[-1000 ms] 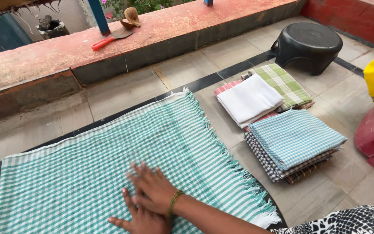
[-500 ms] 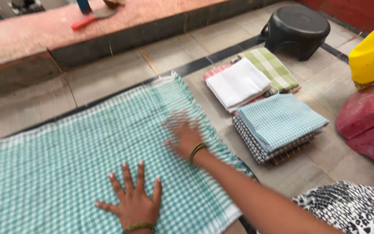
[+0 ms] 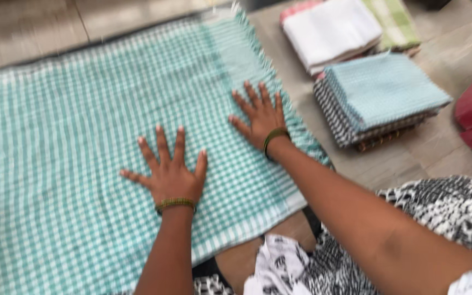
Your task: The person folds a green and white checkered towel by hand on a tiled floor. They smooth the fabric, fold it in half, and then fold it again into a smaller rectangle.
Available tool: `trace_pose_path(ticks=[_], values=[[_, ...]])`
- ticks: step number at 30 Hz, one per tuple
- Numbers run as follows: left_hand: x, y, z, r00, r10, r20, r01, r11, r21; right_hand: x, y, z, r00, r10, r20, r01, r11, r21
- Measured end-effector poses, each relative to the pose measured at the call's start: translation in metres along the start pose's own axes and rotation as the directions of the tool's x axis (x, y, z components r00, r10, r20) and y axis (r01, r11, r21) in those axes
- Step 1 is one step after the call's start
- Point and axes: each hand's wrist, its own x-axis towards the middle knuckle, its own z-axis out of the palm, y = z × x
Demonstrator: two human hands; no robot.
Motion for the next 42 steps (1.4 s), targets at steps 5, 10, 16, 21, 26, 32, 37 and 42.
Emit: trace_pose_path(ticks=[5, 10, 16, 21, 26, 32, 37, 42], values=[[-0.003, -0.003, 0.000, 0.998, -0.015, 0.067, 0.017, 1.000, -0.027, -0.007, 0.003, 0.008, 0.999, 0.000, -0.052, 0.003, 0.999, 0.043], [-0.002, -0.003, -0.001, 0.988, -0.039, 0.151, 0.041, 0.999, -0.012, -0.007, 0.002, 0.006, 0.999, 0.039, -0.033, -0.038, 0.999, 0.034], [-0.002, -0.002, -0.003, 0.990, -0.021, 0.140, 0.023, 1.000, -0.014, -0.008, -0.001, 0.001, 0.999, 0.030, -0.023, -0.030, 0.999, 0.012], [0.000, -0.004, 0.002, 0.993, -0.001, 0.120, 0.003, 1.000, -0.022, -0.004, 0.002, 0.006, 0.999, 0.033, -0.009, -0.033, 0.999, 0.002], [-0.005, -0.010, -0.014, 0.978, 0.092, 0.185, -0.084, 0.995, -0.052, 0.008, 0.004, -0.012, 0.990, 0.020, 0.142, -0.016, 0.999, -0.028], [-0.019, -0.044, -0.051, 0.820, -0.220, 0.528, 0.135, 0.971, 0.195, 0.002, -0.019, -0.057, 0.859, 0.090, 0.504, 0.011, 0.981, -0.195], [-0.046, -0.033, -0.055, 0.838, -0.212, 0.503, 0.140, 0.974, 0.178, -0.086, -0.051, -0.062, 0.795, -0.121, 0.595, 0.174, 0.984, -0.033], [-0.086, -0.017, -0.065, 0.765, -0.125, 0.632, 0.030, 0.987, 0.158, -0.157, -0.039, -0.057, 0.799, 0.016, 0.601, -0.018, 1.000, -0.004]])
